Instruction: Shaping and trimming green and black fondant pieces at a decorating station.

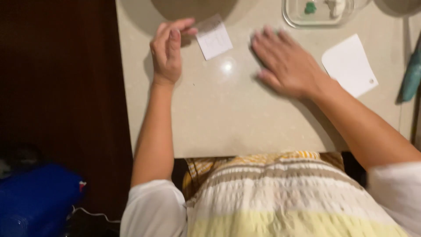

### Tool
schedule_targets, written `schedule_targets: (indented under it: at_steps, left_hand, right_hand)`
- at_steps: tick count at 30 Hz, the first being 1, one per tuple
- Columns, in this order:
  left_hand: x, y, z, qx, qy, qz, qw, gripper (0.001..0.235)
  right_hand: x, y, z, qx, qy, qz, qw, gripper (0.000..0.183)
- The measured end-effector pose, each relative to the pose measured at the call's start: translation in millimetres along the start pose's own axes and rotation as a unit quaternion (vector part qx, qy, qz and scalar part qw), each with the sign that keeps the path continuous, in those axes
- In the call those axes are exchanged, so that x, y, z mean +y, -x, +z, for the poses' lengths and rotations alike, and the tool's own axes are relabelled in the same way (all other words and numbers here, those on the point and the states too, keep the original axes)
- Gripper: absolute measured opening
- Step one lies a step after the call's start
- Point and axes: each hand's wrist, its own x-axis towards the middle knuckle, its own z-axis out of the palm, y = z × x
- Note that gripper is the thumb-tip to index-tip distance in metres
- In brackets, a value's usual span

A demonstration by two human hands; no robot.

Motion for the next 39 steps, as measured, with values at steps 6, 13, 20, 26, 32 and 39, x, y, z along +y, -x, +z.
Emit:
schedule_targets:
  at_steps: [6,13,20,26,32,39]
  left_hand:
    - [2,9,-3,-0.026,0.012,0.009,1.0,0.063]
    - [2,18,-1,-0.037,-0.036,-0.008,0.999,0.061]
    - [0,2,-3,-0.032,0.008,-0.007,0.999,0.059]
    - [7,5,-5,-0.051,-0.056,0.002,0.997,0.055]
    - [9,14,-3,-0.047,-0.054,-0.019,0.997,0.051]
    - [8,7,-2,-0.045,-0.077,0.014,0.996,0.047]
  right_hand:
    - [-31,14,13,0.029,-0.028,-0.03,0.999,0.082]
    - [-22,-3,7,0.001,-0.009,0.034,0.999,0.081]
    - [-17,3,3,0.005,-0.02,-0.019,1.0,0.081]
    - [-39,9,9,0.022,-0.035,-0.027,0.999,0.084]
    - [-21,1,8,0.0,-0.048,-0.009,0.999,0.086]
    - [-37,32,6,-0.007,-0.03,-0.054,0.998,0.09]
